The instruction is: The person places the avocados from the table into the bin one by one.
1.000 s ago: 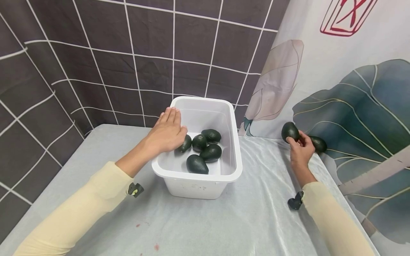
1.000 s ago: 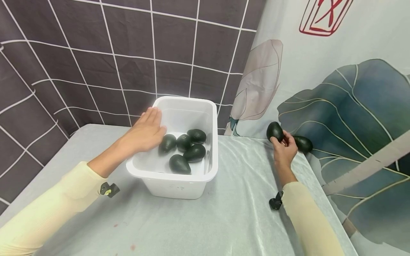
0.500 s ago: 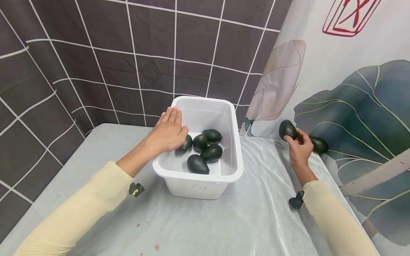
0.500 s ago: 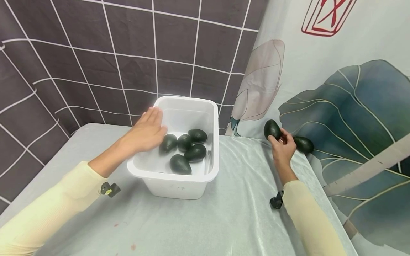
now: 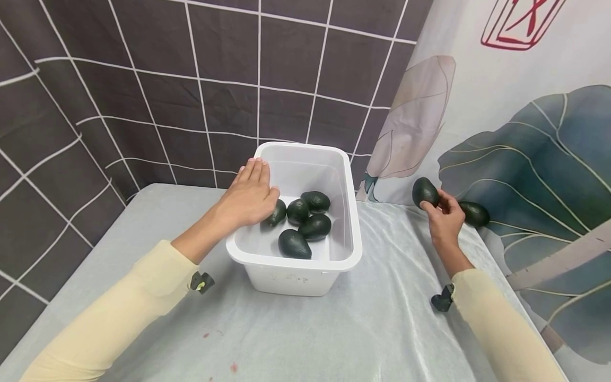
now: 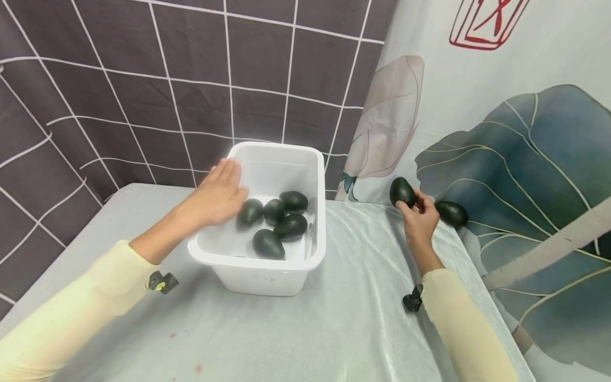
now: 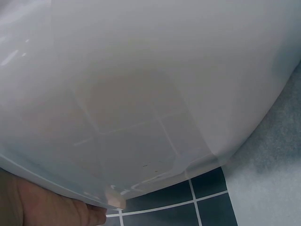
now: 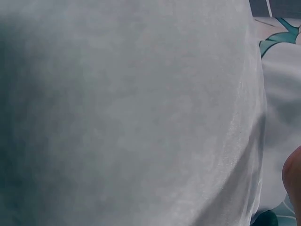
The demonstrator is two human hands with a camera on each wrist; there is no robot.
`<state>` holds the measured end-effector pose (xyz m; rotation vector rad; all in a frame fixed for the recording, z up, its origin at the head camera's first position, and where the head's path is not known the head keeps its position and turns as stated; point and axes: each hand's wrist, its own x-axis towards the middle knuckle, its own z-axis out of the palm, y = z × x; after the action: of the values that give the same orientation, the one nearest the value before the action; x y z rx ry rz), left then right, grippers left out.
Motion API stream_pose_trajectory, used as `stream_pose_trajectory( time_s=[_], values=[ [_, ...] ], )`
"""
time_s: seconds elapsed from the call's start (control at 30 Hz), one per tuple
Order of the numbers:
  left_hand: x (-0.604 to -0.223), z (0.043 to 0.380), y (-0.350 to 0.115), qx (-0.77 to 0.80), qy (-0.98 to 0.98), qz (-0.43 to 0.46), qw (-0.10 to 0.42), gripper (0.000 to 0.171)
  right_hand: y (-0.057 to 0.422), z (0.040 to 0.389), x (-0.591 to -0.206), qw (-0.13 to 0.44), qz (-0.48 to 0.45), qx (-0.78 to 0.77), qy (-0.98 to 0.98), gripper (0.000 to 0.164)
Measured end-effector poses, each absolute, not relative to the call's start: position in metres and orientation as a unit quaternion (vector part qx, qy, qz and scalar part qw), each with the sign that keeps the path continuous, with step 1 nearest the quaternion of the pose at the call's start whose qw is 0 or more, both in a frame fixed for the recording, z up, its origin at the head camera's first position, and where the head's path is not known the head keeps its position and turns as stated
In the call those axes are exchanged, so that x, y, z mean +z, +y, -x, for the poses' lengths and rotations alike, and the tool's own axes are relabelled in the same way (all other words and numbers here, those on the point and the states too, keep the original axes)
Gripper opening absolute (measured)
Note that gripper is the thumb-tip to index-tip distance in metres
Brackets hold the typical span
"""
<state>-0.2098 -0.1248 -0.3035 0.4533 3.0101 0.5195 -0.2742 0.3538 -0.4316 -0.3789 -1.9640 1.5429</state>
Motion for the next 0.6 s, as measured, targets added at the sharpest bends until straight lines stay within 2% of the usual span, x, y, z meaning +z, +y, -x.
stream_pose_trajectory(
  time_s=[0.6],
  values=[
    [-0.304, 0.209, -0.124, 0.167, 0.974, -0.147, 0.028, 0.080, 0.342, 0.275, -0.417, 0.296, 0.093, 0.579, -0.754, 0.053]
  ],
)
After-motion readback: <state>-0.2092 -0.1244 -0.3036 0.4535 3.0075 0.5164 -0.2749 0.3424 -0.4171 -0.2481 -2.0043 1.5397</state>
